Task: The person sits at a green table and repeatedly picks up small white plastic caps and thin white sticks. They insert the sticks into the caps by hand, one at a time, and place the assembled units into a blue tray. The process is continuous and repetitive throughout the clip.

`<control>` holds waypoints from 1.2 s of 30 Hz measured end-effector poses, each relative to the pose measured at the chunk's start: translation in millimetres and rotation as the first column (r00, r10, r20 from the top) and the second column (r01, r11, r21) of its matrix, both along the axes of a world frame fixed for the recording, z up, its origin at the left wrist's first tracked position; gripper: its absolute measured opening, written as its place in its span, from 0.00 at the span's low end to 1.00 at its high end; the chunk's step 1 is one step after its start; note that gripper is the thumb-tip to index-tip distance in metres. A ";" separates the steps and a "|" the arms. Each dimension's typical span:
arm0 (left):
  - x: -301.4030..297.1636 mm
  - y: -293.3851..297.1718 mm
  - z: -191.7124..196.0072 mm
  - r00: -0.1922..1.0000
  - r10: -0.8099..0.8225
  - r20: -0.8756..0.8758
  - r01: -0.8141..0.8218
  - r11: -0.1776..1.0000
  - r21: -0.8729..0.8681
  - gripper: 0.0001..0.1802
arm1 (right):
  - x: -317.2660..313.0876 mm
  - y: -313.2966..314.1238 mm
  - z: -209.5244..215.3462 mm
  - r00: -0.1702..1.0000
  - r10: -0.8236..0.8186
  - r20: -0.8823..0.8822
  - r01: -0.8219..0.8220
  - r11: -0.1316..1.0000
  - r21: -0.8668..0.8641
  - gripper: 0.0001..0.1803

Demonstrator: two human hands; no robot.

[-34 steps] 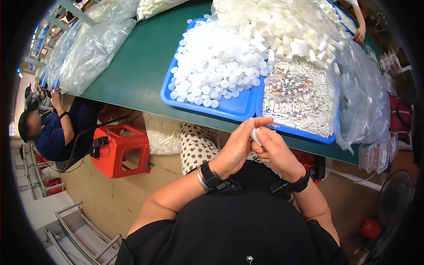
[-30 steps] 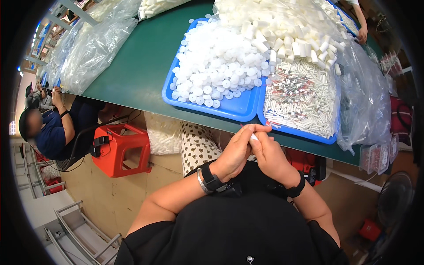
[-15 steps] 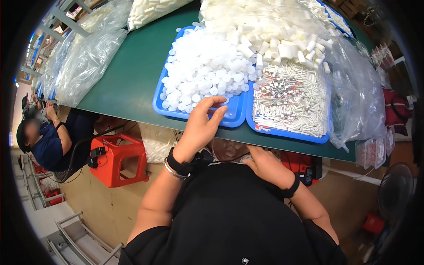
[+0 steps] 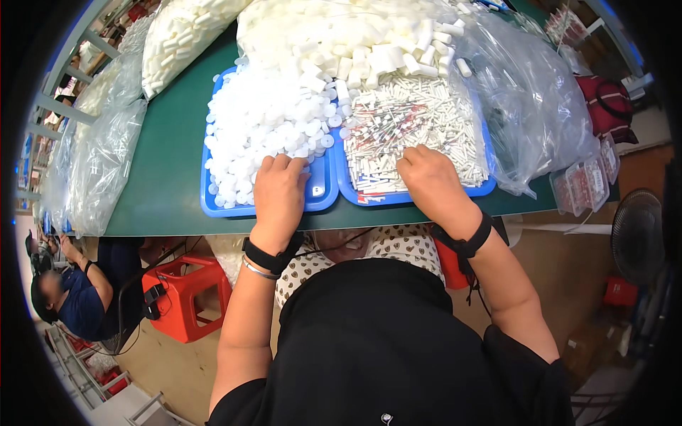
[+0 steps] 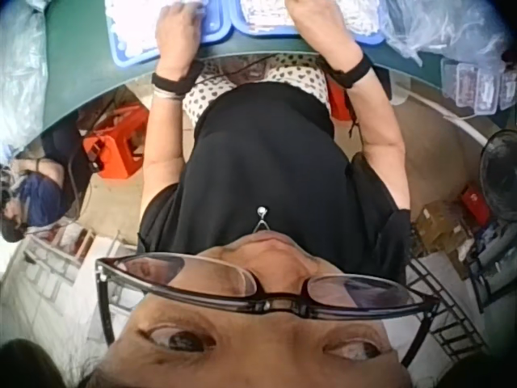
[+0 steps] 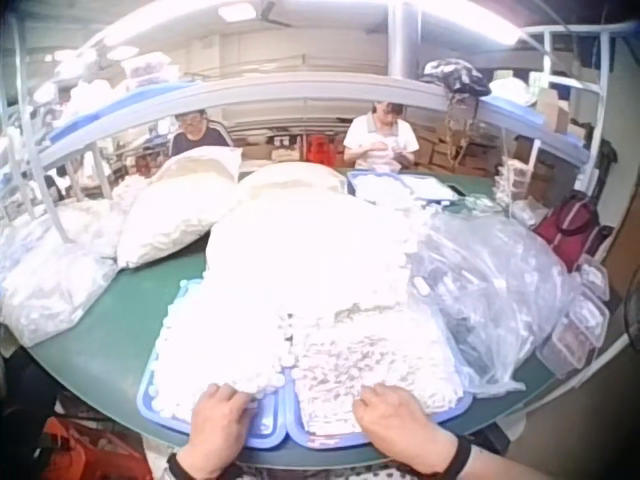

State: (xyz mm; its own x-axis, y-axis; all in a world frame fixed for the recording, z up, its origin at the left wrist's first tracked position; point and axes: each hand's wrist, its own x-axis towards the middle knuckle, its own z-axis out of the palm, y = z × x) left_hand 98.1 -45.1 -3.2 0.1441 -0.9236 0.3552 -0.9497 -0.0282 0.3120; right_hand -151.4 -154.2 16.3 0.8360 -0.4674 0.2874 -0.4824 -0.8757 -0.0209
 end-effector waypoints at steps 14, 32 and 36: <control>-3.4 5.1 -2.8 0.993 -0.036 -0.111 0.027 0.997 -0.076 0.04 | -8.7 19.9 25.4 0.661 -0.560 0.500 -0.155 0.550 0.821 0.05; -60.2 31.5 26.9 -0.632 0.161 -0.758 0.320 0.945 -0.066 0.18 | 14.7 60.8 38.3 0.574 -0.655 0.492 -0.543 0.146 0.827 0.07; -62.0 31.3 27.9 -0.661 0.180 -0.728 0.341 0.937 -0.079 0.19 | 18.3 62.7 32.0 0.573 -0.653 0.495 -0.502 0.198 0.842 0.07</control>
